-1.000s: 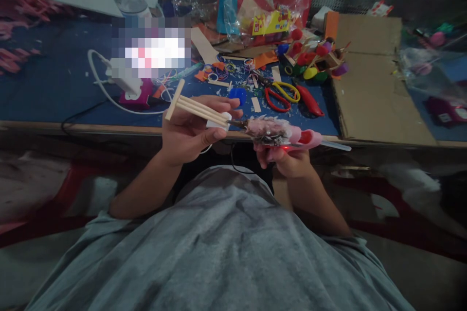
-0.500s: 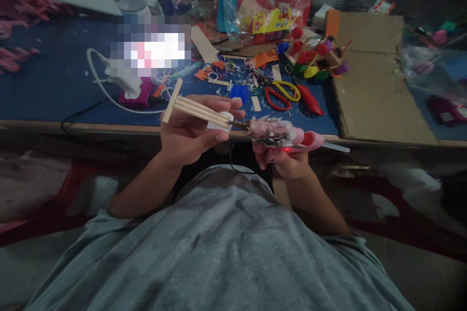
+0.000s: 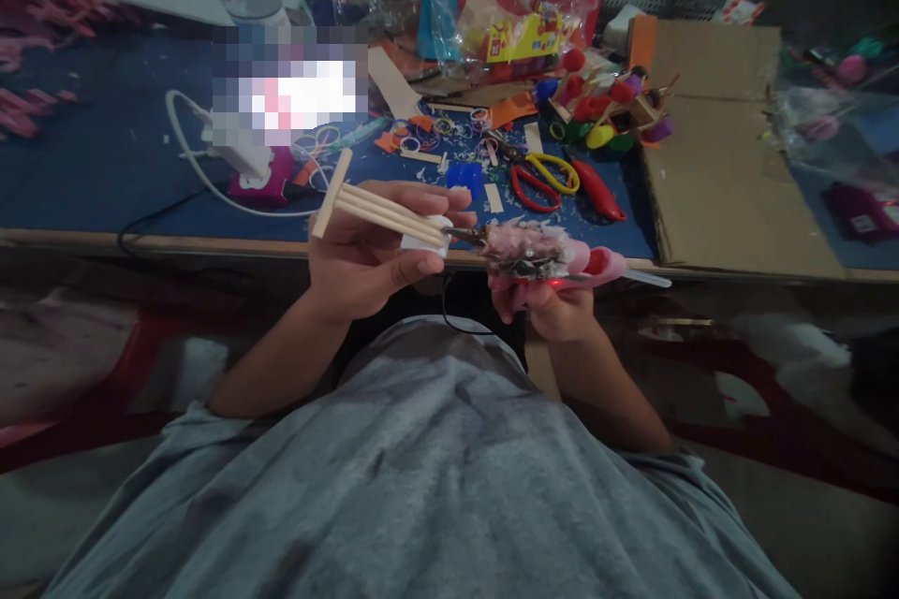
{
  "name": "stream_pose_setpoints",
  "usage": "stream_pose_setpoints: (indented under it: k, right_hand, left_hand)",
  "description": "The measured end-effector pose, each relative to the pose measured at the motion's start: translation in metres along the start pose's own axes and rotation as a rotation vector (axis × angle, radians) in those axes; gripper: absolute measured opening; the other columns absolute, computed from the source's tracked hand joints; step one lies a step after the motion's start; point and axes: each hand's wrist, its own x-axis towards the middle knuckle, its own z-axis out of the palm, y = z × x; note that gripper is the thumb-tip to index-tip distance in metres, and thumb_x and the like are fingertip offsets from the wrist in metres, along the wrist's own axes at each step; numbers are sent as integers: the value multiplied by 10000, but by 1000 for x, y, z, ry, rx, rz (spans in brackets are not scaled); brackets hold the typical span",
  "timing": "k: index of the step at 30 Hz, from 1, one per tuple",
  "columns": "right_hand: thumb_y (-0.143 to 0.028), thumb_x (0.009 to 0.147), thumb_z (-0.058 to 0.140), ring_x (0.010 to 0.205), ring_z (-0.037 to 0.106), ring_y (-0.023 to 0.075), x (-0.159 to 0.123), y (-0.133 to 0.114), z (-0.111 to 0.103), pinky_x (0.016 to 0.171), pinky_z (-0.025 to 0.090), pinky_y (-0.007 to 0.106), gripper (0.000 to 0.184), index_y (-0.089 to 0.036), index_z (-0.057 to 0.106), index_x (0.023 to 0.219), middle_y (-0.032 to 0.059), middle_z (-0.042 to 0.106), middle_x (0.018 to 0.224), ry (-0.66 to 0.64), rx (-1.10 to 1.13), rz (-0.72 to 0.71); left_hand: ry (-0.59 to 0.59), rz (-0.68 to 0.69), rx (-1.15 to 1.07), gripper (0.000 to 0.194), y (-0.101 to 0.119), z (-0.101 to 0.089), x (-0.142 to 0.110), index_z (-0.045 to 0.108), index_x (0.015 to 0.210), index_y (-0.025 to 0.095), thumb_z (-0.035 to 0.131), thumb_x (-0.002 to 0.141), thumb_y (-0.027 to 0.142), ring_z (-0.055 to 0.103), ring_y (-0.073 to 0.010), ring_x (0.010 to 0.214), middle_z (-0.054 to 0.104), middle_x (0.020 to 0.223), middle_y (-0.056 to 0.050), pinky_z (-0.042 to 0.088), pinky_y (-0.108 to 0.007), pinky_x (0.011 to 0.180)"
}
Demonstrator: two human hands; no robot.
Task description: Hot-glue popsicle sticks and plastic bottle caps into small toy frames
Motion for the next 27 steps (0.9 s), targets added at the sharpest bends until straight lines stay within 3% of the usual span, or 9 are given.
stream_pose_setpoints:
  k: [7,12,17,27]
  right_hand:
    - [-721,980,910,413,584,119,-3,2,0,315,406,230,511,-214,848,947,25,754,746,-18,-13,45]
    - [-676,1005,902,448,605,133,-8,6,-2,334,427,241,453,-224,879,998,20,737,743,-36,10,37]
    - [-778,915,927,447,574,139,-9,8,-2,321,424,260,560,-221,867,903,31,742,734,-27,3,111]
    - [-753,965,895,462,573,144,-11,7,-3,340,439,260,524,-233,858,907,21,712,696,-66,3,85]
  left_hand:
    - [32,-49,19,420,2,4,3,928,1228,362,1098,883,528,957,-284,993,939,1221,-5,863,-406,868]
    - [42,-72,23,416,4,4,2,919,1179,341,1109,865,537,957,-301,1035,936,1209,-8,864,-420,885]
    - [67,-119,-9,448,5,2,-1,898,1155,328,1136,827,521,950,-306,1074,921,1193,-10,862,-451,941]
    - [0,-43,2,432,13,8,2,904,1324,381,1075,935,461,959,-293,1059,939,1301,3,864,-410,909]
